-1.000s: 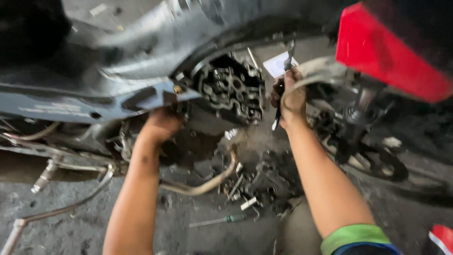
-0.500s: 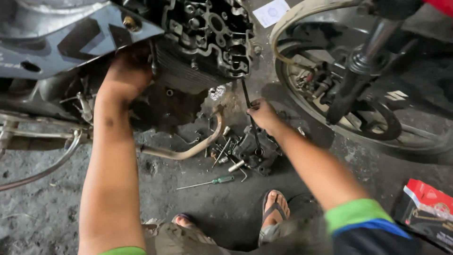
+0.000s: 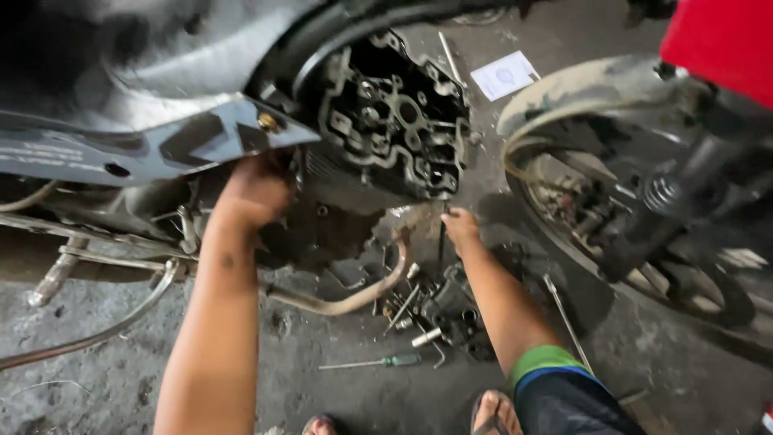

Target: Dismantling a motorcycle engine by removing bolts and the cylinder head

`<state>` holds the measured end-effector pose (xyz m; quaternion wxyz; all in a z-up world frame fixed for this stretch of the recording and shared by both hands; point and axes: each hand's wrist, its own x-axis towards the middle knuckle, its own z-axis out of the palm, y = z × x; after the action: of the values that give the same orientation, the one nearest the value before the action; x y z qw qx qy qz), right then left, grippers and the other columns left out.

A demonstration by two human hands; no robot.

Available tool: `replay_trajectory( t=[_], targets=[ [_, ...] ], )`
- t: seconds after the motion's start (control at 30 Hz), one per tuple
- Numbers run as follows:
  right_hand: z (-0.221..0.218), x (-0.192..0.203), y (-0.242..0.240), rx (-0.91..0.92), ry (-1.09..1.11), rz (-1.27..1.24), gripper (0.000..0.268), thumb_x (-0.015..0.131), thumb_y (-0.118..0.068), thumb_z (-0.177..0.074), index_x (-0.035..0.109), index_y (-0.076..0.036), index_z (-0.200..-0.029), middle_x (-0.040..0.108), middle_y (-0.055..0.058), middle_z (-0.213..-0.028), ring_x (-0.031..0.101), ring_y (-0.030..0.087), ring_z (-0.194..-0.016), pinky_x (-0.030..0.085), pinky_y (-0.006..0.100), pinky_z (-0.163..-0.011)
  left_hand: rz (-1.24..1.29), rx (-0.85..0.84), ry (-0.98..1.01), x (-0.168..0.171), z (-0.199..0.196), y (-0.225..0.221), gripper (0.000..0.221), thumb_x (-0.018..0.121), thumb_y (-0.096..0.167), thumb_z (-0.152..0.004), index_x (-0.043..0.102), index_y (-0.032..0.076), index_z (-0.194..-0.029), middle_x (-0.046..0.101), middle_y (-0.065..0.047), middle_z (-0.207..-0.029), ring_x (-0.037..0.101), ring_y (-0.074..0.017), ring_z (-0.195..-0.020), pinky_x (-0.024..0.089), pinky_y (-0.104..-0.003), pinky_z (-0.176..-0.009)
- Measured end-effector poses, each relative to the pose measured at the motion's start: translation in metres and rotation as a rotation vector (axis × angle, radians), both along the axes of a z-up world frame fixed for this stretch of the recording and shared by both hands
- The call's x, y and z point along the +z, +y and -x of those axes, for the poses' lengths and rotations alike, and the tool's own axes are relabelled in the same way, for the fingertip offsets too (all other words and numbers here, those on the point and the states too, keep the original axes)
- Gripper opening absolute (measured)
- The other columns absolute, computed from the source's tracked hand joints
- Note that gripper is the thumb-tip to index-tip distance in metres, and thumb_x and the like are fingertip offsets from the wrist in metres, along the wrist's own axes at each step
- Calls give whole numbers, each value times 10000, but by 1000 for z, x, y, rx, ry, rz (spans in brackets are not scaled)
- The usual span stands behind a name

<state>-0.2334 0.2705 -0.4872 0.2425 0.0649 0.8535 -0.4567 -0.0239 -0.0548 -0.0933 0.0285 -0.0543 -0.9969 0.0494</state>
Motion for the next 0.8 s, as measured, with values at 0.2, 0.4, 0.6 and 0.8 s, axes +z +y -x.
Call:
replay_trajectory(
  t=[0.2,0.4,0.6,0.8],
  targets=[
    [11,-38,2,-132,118,-228,285,721,-331,-883,753,-299,-1164,752,32,-1156,702,226,-1125,583,379,-979,34,-12,4,-4,-2,1,213,564,231,-924,749,230,-1029,759,-38,-848,719,-262,-924,519,-489,-926],
    [-29,143,6,-368,895,145,215,625,-219,-1021,662,-7,-1005,653,270,-893,667,439,-888,518,504,-772,75,-64,53,-11,4,-2,217,561,221,-924,749,235,-1032,759,-32,-841,720,-255,-920,516,-486,-931],
    [-88,304,15,-105,1333,441,259,538,-214,-1071,606,-46,-885,575,165,-767,609,361,-705,491,321,-685,189,-72,227,-21,15,-9,222,559,210,-924,749,240,-1035,759,-27,-834,720,-247,-916,512,-484,-935],
    [-150,480,1,128,1658,627,177,601,-233,-925,665,-98,-830,700,19,-748,662,223,-609,549,312,-617,324,-85,343,-24,31,-23,229,556,199,-924,749,244,-1038,759,-22,-828,721,-239,-912,509,-482,-940]
  ],
)
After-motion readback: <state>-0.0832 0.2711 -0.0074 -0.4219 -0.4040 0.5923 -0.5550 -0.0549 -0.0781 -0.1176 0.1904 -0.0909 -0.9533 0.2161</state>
